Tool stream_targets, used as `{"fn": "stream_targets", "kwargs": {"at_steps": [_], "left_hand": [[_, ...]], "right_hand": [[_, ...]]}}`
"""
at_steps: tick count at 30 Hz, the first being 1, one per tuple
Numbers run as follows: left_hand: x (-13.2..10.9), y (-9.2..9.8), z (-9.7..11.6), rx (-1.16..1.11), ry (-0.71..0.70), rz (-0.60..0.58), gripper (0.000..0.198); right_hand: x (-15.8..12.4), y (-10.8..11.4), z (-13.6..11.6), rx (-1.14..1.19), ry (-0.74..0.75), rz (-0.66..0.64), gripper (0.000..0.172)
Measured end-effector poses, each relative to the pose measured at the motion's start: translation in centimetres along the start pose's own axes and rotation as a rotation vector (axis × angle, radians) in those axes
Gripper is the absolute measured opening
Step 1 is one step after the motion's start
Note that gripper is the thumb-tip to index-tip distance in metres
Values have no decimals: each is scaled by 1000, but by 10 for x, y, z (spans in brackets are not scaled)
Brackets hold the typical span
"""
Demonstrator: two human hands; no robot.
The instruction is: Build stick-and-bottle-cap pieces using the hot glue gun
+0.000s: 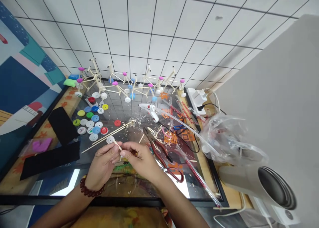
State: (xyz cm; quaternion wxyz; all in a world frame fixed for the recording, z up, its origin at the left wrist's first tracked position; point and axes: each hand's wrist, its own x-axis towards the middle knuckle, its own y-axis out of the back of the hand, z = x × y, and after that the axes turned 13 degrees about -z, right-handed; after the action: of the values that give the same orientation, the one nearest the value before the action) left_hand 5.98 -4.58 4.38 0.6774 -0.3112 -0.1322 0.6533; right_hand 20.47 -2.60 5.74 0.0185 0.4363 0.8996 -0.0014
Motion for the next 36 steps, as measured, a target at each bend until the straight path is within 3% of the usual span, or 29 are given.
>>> {"fn": "stream_targets", "kwargs": {"at_steps": [3,6,8,12,16,23,36], "left_hand": [[-2,-1,-2,55,15,-8,26],[-6,7,-1,170,23,-38,31],[-9,18,4,362,-63,-36,35],[-13,44,18,1028,-367,-30,39],[-13,54,13,1382,-398,-99,46],[-8,48,-10,1622,-287,-92,54],[-1,44,-6,1767,-203,-133,41]], "right_hand": [[6,-7,0,206,-10,-24,23],[5,-3,3,255,-44,23,21],[3,5,7,159,-36,103,16],[-3,25,22,-189,61,315,7],[-7,30,39,-392,80,310,10],[-7,24,52,-638,132,201,17],[-8,24,62,-691,104,138,19]]}}
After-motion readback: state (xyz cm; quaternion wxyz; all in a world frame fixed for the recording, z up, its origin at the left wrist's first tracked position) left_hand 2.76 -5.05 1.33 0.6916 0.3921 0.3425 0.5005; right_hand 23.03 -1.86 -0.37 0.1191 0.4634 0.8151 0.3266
